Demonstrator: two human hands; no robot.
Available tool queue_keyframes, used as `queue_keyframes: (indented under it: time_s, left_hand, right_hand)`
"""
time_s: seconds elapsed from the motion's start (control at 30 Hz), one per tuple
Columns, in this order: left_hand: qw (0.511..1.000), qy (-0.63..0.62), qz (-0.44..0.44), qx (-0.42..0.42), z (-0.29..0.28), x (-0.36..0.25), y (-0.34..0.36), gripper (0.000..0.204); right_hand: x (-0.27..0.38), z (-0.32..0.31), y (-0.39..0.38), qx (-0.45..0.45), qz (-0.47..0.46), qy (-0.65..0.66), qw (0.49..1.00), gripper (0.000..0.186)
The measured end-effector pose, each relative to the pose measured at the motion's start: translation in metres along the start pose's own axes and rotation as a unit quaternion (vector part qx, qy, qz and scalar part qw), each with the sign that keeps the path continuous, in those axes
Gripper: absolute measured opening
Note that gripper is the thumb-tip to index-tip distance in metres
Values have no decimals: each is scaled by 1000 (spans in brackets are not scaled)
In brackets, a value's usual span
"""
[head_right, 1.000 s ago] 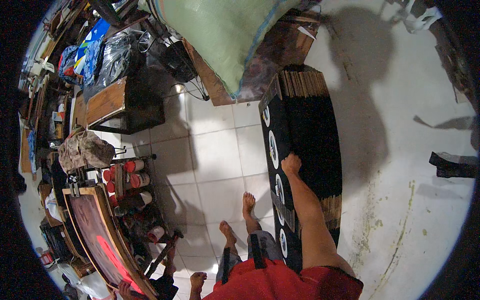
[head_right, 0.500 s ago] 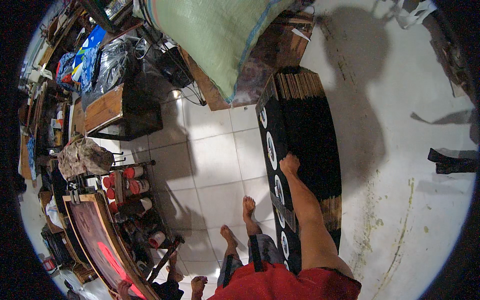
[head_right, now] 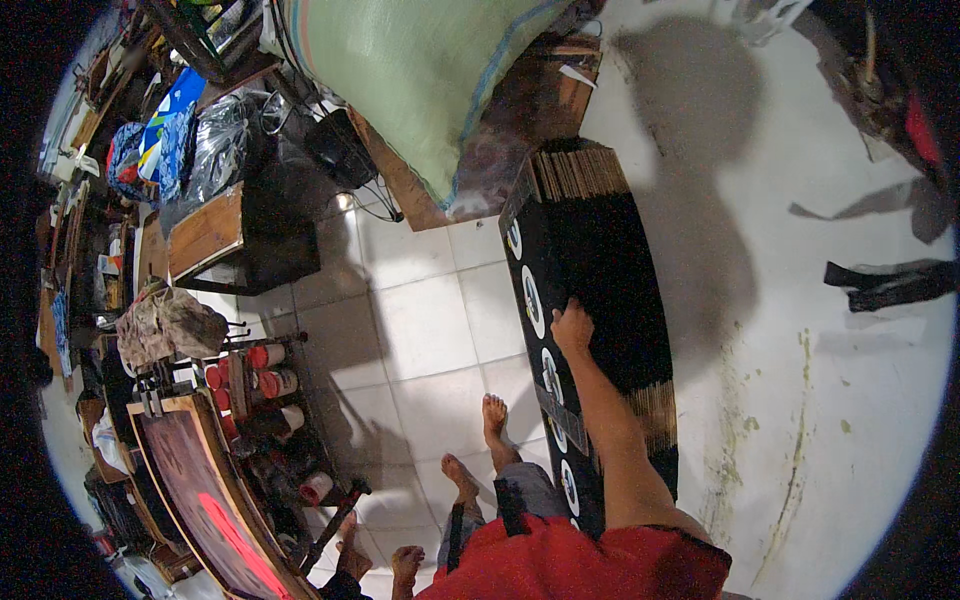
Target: The person assists a coworker in a screen-printing operation by repeatedly picking up printed black fabric pieces from a table and placing them onto a stack. The coworker uses a squeegee to apply pink ink through a screen onto the fabric. The camera wearer handles the finished pieces one at a time.
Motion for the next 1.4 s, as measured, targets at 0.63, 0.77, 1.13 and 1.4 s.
queue_keyframes:
  time_s: [0.63, 0.77, 1.13, 1.4]
  left_hand:
    - [979, 47, 193, 45, -79, -48, 66, 23]
    - [987, 30, 150, 57, -104, 1, 66, 22]
    - [983, -8, 3, 181, -111, 119, 26, 18]
    - [987, 7, 121, 104, -74, 82, 6, 20]
  right_hand:
    - [-197, 64, -394, 226, 64, -55, 971, 37]
    - [-223, 75, -443, 210, 57, -46, 975, 34]
    - [-261, 70, -523, 258, 18, 56, 964, 35]
    - [-298, 78, -515, 231, 32, 97, 968, 31]
Point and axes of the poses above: each hand's wrist, its own y-axis towards the middle knuckle, its own z-axis out of the palm, x = y × z, the point moved 5 cm from there along y, towards the middle knuckle, and after that the axes turned 13 degrees about z, right-handed, at the moved point
